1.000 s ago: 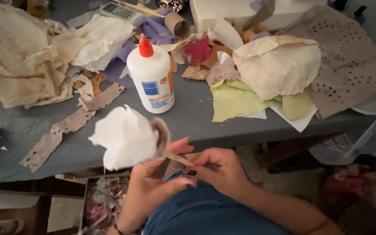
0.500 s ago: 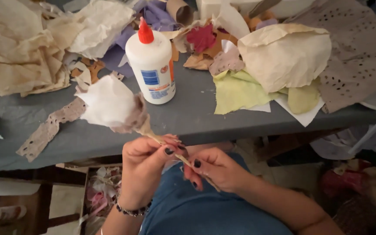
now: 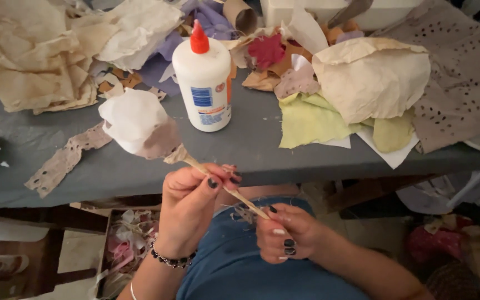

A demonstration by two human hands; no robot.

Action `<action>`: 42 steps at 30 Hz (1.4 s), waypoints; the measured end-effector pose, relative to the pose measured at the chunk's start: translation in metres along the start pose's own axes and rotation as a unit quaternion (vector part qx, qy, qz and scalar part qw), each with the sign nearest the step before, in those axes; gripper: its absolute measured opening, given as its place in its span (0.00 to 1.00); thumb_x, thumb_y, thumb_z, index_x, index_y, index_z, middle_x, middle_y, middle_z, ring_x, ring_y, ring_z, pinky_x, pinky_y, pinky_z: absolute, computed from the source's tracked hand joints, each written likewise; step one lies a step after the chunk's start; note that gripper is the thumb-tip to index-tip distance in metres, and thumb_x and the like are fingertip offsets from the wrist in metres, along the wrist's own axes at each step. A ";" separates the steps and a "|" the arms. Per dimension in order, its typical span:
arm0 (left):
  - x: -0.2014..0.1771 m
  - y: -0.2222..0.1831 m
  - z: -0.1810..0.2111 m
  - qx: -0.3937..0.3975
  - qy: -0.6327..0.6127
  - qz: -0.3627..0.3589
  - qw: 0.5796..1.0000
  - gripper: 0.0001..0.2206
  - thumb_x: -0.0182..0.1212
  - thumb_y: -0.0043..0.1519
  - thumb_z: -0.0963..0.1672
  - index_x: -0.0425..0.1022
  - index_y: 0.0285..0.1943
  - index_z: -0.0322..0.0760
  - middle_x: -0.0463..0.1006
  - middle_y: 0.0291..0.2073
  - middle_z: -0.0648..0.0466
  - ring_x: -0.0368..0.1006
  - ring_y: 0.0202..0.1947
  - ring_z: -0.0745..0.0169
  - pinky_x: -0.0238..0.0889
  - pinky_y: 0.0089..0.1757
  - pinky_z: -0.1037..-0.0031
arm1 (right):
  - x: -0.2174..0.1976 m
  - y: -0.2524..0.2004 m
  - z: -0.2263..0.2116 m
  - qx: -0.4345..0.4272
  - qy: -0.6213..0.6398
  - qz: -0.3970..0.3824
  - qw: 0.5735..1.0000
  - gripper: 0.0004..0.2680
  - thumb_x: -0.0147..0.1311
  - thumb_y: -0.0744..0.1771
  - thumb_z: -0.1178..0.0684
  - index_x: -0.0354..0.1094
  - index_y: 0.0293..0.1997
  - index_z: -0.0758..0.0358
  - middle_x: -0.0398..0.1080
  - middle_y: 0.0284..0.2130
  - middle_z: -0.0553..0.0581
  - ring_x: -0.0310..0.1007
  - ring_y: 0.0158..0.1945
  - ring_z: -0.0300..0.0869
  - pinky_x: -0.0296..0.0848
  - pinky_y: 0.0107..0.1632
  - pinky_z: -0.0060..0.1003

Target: Assembling a decorative paper rose by gluing paper petals and a stem wrap onto a wooden stick.

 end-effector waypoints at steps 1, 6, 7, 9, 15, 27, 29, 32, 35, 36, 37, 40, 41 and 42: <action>0.000 0.000 0.002 -0.001 0.016 0.005 1.000 0.04 0.66 0.63 0.40 0.83 0.39 0.32 0.84 0.34 0.46 0.80 0.39 0.54 0.71 0.57 0.58 | -0.001 -0.002 0.000 -0.003 0.001 -0.006 1.000 0.14 0.39 0.72 0.45 0.56 0.26 0.56 0.53 0.17 0.49 0.51 0.19 0.38 0.55 0.27 0.35; -0.005 -0.002 0.006 -0.004 0.052 0.017 0.998 0.09 0.64 0.65 0.42 0.81 0.47 0.26 0.84 0.37 0.43 0.81 0.40 0.55 0.72 0.59 0.60 | -0.012 -0.016 0.001 -0.001 0.009 0.001 1.000 0.16 0.36 0.73 0.45 0.57 0.25 0.55 0.53 0.15 0.48 0.51 0.18 0.37 0.55 0.27 0.34; -0.006 -0.002 0.008 -0.001 0.060 0.020 0.998 0.09 0.63 0.66 0.42 0.81 0.46 0.26 0.84 0.37 0.43 0.80 0.44 0.53 0.73 0.58 0.60 | -0.016 -0.019 0.001 -0.008 -0.001 0.007 1.000 0.15 0.37 0.72 0.45 0.58 0.26 0.56 0.54 0.16 0.49 0.52 0.18 0.37 0.56 0.27 0.35; -0.006 -0.002 0.014 0.008 0.068 0.025 0.997 0.09 0.63 0.66 0.42 0.81 0.46 0.26 0.84 0.38 0.43 0.79 0.48 0.51 0.74 0.56 0.60 | -0.028 -0.032 -0.003 -0.009 -0.015 0.011 1.000 0.15 0.39 0.72 0.45 0.58 0.26 0.56 0.54 0.16 0.50 0.53 0.19 0.38 0.56 0.27 0.35; 0.003 -0.004 0.045 0.039 0.246 0.034 0.968 0.09 0.55 0.68 0.41 0.81 0.44 0.27 0.85 0.45 0.43 0.81 0.53 0.52 0.76 0.55 0.65 | 0.019 -0.057 -0.065 -0.042 -0.631 0.240 0.736 0.37 0.33 0.63 0.17 0.79 0.49 0.65 0.84 0.39 0.58 0.83 0.40 0.42 0.79 0.45 0.36; 0.034 -0.007 0.020 -0.003 0.269 -0.093 0.959 0.12 0.50 0.71 0.44 0.80 0.45 0.33 0.83 0.53 0.46 0.72 0.67 0.43 0.66 0.63 0.54 | 0.088 0.004 -0.078 -0.274 -0.786 0.250 0.494 0.05 0.61 0.66 0.52 0.79 0.42 0.58 0.83 0.39 0.51 0.83 0.40 0.37 0.76 0.44 0.30; 0.031 -0.006 0.018 -0.030 0.263 -0.073 0.962 0.11 0.52 0.69 0.44 0.79 0.46 0.33 0.78 0.59 0.43 0.80 0.55 0.52 0.79 0.45 0.66 | 0.072 -0.002 -0.081 -0.278 -0.754 0.314 0.506 0.03 0.62 0.64 0.53 0.80 0.36 0.57 0.83 0.32 0.48 0.80 0.32 0.31 0.76 0.36 0.26; 0.008 -0.009 0.014 -0.026 0.242 0.071 0.967 0.10 0.67 0.59 0.43 0.82 0.44 0.29 0.85 0.50 0.42 0.82 0.49 0.60 0.84 0.36 0.71 | 0.073 0.000 -0.074 -0.318 -0.750 0.348 0.463 0.02 0.65 0.63 0.54 0.81 0.35 0.56 0.83 0.32 0.47 0.80 0.31 0.31 0.76 0.36 0.25; 0.004 -0.010 0.031 0.023 0.302 0.118 0.946 0.09 0.70 0.57 0.42 0.85 0.42 0.29 0.88 0.40 0.48 0.82 0.45 0.64 0.77 0.47 0.73 | 0.073 0.004 -0.069 -0.304 -0.765 0.344 0.452 0.03 0.65 0.63 0.54 0.81 0.36 0.56 0.83 0.33 0.47 0.81 0.32 0.32 0.77 0.37 0.27; 0.003 -0.009 0.031 0.024 0.302 0.117 0.946 0.09 0.70 0.57 0.42 0.85 0.42 0.29 0.88 0.40 0.48 0.82 0.45 0.64 0.77 0.47 0.73 | 0.074 0.005 -0.069 -0.306 -0.765 0.344 0.451 0.03 0.65 0.63 0.54 0.81 0.36 0.56 0.83 0.33 0.47 0.81 0.32 0.32 0.77 0.37 0.27; 0.001 -0.009 0.030 0.019 0.305 0.129 0.943 0.07 0.70 0.57 0.42 0.85 0.38 0.29 0.88 0.38 0.48 0.82 0.42 0.66 0.77 0.43 0.75 | 0.075 0.008 -0.068 -0.304 -0.759 0.328 0.472 0.04 0.64 0.64 0.54 0.81 0.38 0.57 0.84 0.35 0.48 0.83 0.35 0.33 0.79 0.40 0.27; 0.000 -0.009 0.030 -0.005 0.264 0.145 0.953 0.07 0.69 0.58 0.41 0.85 0.35 0.28 0.88 0.35 0.46 0.83 0.38 0.64 0.78 0.40 0.74 | 0.067 0.012 -0.063 -0.281 -0.736 0.279 0.549 0.05 0.59 0.66 0.54 0.81 0.41 0.59 0.83 0.41 0.52 0.84 0.40 0.36 0.81 0.43 0.29; 0.001 -0.008 0.029 -0.022 0.221 0.147 0.964 0.07 0.67 0.59 0.41 0.84 0.36 0.26 0.88 0.34 0.44 0.84 0.37 0.60 0.79 0.40 0.71 | 0.062 0.015 -0.059 -0.261 -0.715 0.245 0.601 0.06 0.57 0.67 0.54 0.80 0.43 0.61 0.82 0.45 0.56 0.84 0.41 0.38 0.83 0.43 0.31; -0.003 -0.008 0.025 -0.023 0.221 0.147 0.964 0.07 0.67 0.59 0.41 0.84 0.36 0.26 0.88 0.34 0.44 0.84 0.37 0.60 0.79 0.40 0.71 | 0.052 0.011 -0.058 -0.260 -0.715 0.246 0.601 0.06 0.57 0.67 0.54 0.80 0.43 0.61 0.82 0.45 0.56 0.84 0.41 0.38 0.83 0.43 0.31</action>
Point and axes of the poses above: each hand's wrist, its own y-axis towards the middle knuckle, its own x-axis out of the palm, z = x × y, the point moved 7 cm from there along y, towards the middle knuckle
